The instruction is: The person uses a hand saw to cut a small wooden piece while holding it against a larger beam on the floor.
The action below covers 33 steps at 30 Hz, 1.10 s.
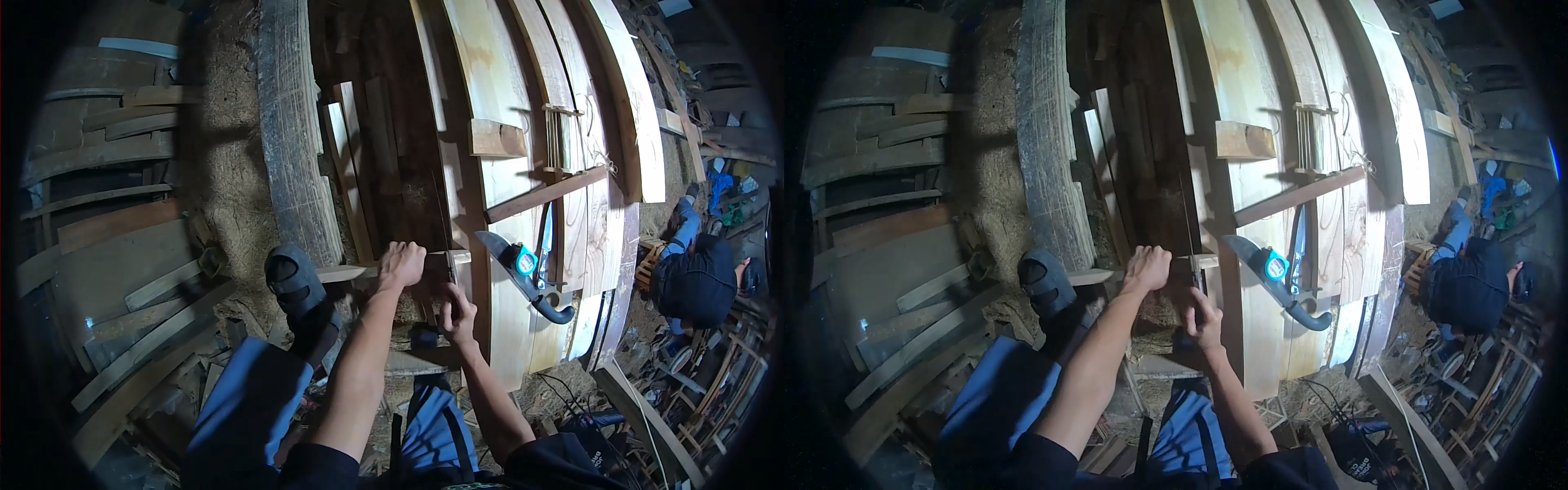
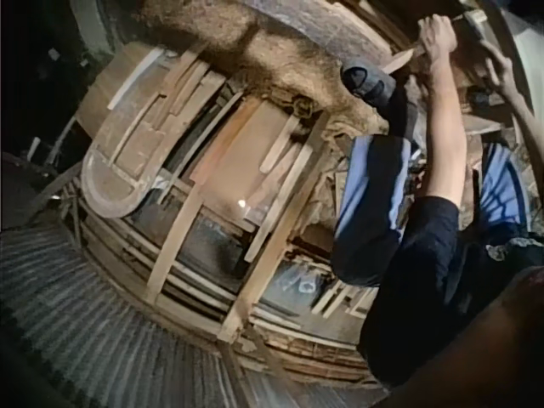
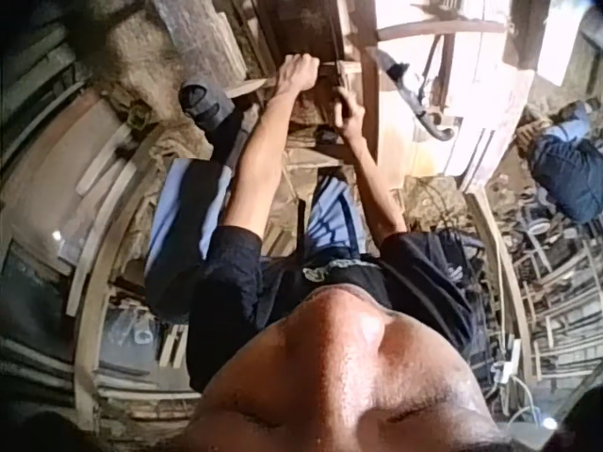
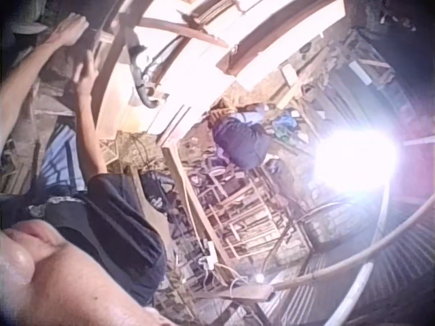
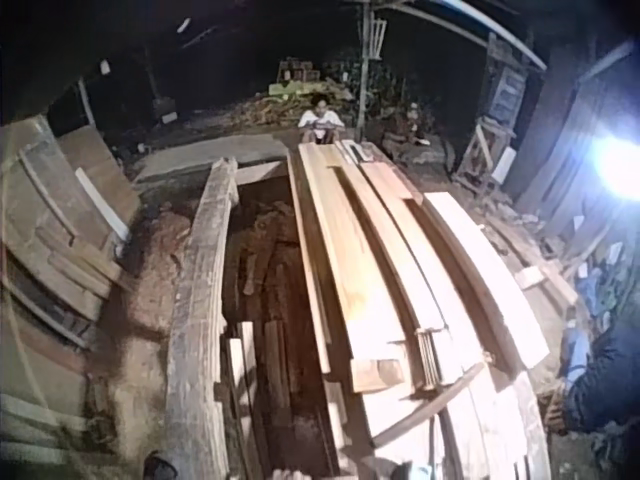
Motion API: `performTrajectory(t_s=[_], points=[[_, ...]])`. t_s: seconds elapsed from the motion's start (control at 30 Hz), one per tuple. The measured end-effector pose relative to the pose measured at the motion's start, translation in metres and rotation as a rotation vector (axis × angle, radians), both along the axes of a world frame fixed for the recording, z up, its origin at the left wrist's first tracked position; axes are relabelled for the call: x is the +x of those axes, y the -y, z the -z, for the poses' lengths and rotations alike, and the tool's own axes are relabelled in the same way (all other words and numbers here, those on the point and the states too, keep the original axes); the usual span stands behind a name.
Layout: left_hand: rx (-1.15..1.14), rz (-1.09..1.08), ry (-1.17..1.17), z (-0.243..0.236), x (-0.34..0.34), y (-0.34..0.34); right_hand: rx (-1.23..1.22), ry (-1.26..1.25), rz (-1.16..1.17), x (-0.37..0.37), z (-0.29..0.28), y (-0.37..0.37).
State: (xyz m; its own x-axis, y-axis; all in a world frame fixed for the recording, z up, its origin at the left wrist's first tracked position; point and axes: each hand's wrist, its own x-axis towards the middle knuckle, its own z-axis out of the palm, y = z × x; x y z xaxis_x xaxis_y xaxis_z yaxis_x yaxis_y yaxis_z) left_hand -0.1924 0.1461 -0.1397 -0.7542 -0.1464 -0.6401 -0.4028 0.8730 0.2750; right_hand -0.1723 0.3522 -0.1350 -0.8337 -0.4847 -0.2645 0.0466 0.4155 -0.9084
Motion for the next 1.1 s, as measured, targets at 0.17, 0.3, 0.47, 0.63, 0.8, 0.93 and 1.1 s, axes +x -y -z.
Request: performTrajectory(t_s=[0.17, 0.3, 0.47, 0.63, 0.8, 0.93, 1.1], points=[[-0.043, 0.034, 0.002, -0.004, -0.009, -0.004, -0.094, -0.062, 0.038, -0.01, -0.017, 0.008], [-0.149, 0.033, -0.076, 0.025, 0.009, 0.005, -0.1, 0.093, 0.022, -0.026, -0.052, 0.028], [-0.172, 0.06, -0.06, 0.027, -0.001, 0.001, -0.063, 0.076, -0.031, -0.035, -0.064, 0.02], [-0.157, 0.104, -0.06, 0.03, -0.003, -0.002, 0.06, 0.047, 0.015, -0.032, -0.075, 0.024], [-0.106, 0.056, -0.119, 0.003, 0.001, -0.01, 0.214, 0.14, 0.053, -0.044, -0.192, 0.032], [-0.141, 0.009, -0.159, 0.011, 0.01, -0.003, 0.126, 0.207, 0.036, -0.042, -0.247, 0.009], [-0.125, 0.002, -0.183, 0.009, 0.002, -0.007, 0.054, 0.237, 0.16, -0.014, -0.225, -0.035]])
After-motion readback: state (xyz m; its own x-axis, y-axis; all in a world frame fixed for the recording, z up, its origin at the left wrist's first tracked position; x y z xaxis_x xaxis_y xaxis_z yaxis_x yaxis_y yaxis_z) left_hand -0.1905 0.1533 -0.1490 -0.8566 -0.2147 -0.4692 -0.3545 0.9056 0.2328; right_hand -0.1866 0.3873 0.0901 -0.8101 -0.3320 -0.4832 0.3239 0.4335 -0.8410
